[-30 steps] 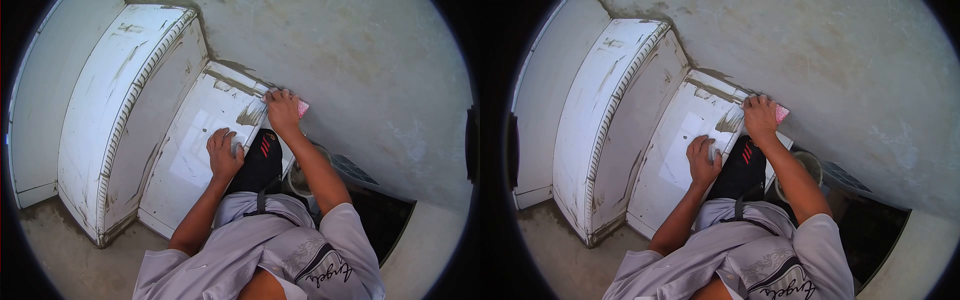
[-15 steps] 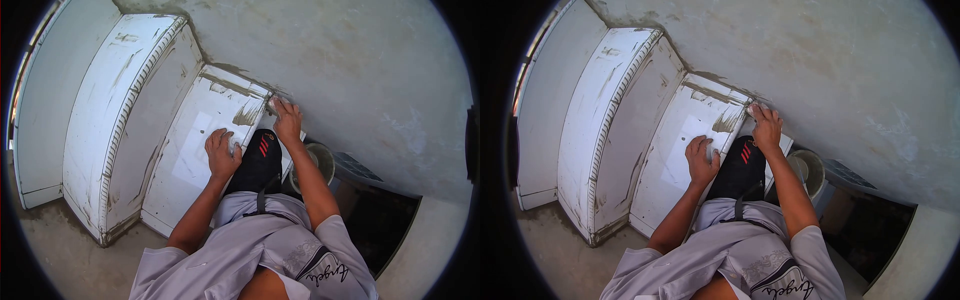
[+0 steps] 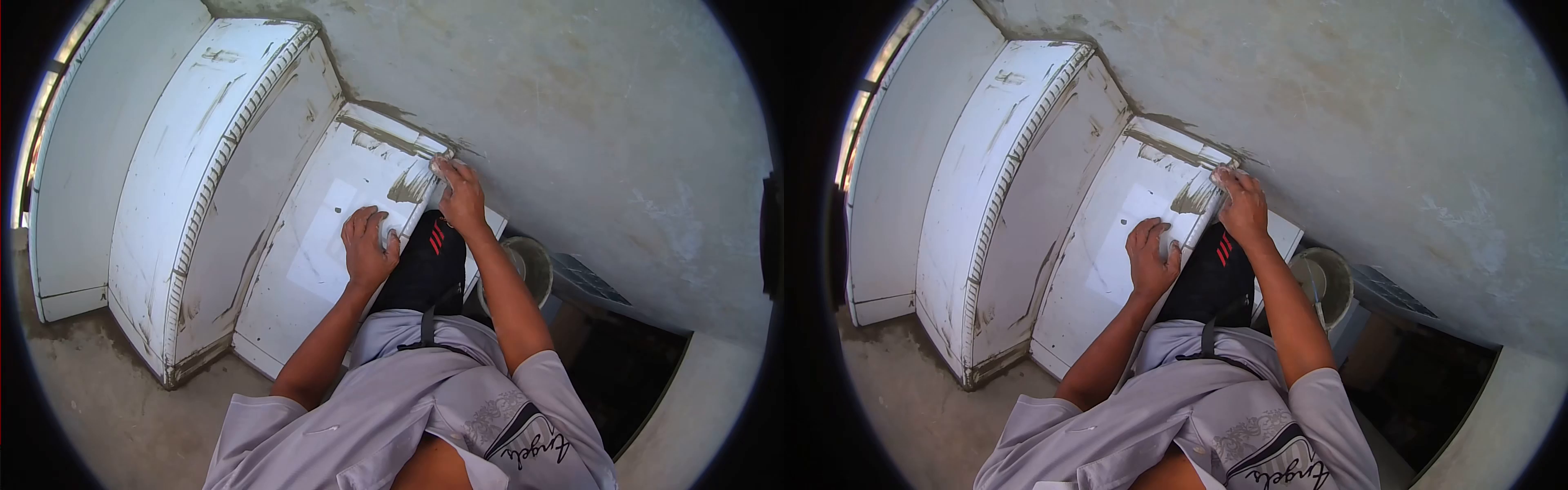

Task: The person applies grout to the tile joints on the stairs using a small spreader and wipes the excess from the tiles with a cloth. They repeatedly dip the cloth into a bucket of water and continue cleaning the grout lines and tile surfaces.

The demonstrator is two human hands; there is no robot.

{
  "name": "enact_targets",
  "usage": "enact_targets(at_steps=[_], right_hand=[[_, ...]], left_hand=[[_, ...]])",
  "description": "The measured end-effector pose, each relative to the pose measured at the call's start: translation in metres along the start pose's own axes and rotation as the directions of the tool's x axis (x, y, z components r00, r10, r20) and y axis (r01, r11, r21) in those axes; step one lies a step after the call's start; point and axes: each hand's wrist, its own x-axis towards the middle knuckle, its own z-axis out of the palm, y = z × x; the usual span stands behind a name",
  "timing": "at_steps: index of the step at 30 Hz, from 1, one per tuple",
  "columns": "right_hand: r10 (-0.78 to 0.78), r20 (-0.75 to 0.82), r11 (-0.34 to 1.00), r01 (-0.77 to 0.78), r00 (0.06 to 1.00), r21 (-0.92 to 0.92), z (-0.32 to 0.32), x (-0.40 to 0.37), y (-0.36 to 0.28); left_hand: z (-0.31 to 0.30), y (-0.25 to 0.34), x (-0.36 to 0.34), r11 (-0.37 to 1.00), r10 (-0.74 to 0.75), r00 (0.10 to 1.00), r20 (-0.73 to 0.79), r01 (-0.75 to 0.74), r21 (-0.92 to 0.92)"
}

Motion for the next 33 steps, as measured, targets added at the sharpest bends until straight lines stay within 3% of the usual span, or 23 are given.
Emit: enact_targets(at_steps=[1, 2, 5, 9, 10, 13, 17, 18, 21, 24, 27, 33], right_hand=[[-0.045, 0.036, 0.998, 0.046, 0.998, -0.031, -0.005, -0.006, -0.012], [-0.084, 0.17, 0.996, 0.082, 0.982, 0.017, -0.014, -0.013, -0.021], [-0.105, 0.269, 0.992, 0.082, 0.957, 0.094, -0.03, -0.009, -0.021], [-0.001, 0.072, 0.988, 0.013, 0.997, -0.156, -0.018, 0.035, -0.011], [-0.053, 0.062, 0.979, 0.064, 0.997, -0.192, -0.01, 0.033, -0.019], [-0.094, 0.425, 0.991, 0.125, 0.9, -0.046, -0.017, 0.035, -0.045], [0.115, 0.153, 0.941, -0.058, 0.981, -0.333, 0.0, 0.067, -0.028], [0.096, 0.144, 0.926, -0.035, 0.985, -0.376, 0.004, 0.07, -0.032], [0.104, 0.168, 0.923, -0.033, 0.98, -0.383, 0.026, 0.085, -0.051], [-0.092, 0.361, 0.962, 0.177, 0.928, -0.208, 0.048, 0.101, -0.087], [-0.081, 0.348, 0.992, 0.11, 0.934, -0.065, 0.064, 0.132, -0.104], [-0.113, 0.325, 0.951, 0.197, 0.939, -0.239, 0.099, 0.182, -0.111]], left_hand=[[-0.001, 0.0, 0.001, 1.0, 0.004, 1.0, 0.0, -0.004, -0.004], [0.0, 0.0, 0.0, 1.0, 0.004, 1.0, 0.004, -0.004, -0.011], [-0.002, 0.002, 0.0, 1.0, 0.007, 1.0, -0.006, -0.007, -0.004], [-0.005, -0.003, -0.006, 0.998, 0.019, 1.0, -0.004, -0.019, -0.056], [-0.006, -0.006, -0.011, 0.997, 0.014, 1.0, 0.003, -0.014, -0.082], [-0.022, -0.008, -0.033, 0.998, -0.001, 1.0, 0.02, 0.002, -0.069], [-0.044, -0.006, -0.061, 0.996, -0.076, 0.996, 0.036, 0.075, 0.043], [-0.048, -0.006, -0.065, 0.993, -0.095, 0.995, 0.029, 0.093, 0.069], [-0.052, -0.002, -0.064, 0.982, -0.153, 0.987, 0.05, 0.146, 0.119], [-0.051, -0.001, -0.057, 0.978, -0.178, 0.982, 0.064, 0.169, 0.123], [-0.051, -0.004, -0.061, 0.977, -0.191, 0.98, 0.062, 0.183, 0.109], [-0.049, -0.005, -0.059, 0.971, -0.224, 0.973, 0.062, 0.218, 0.098]])
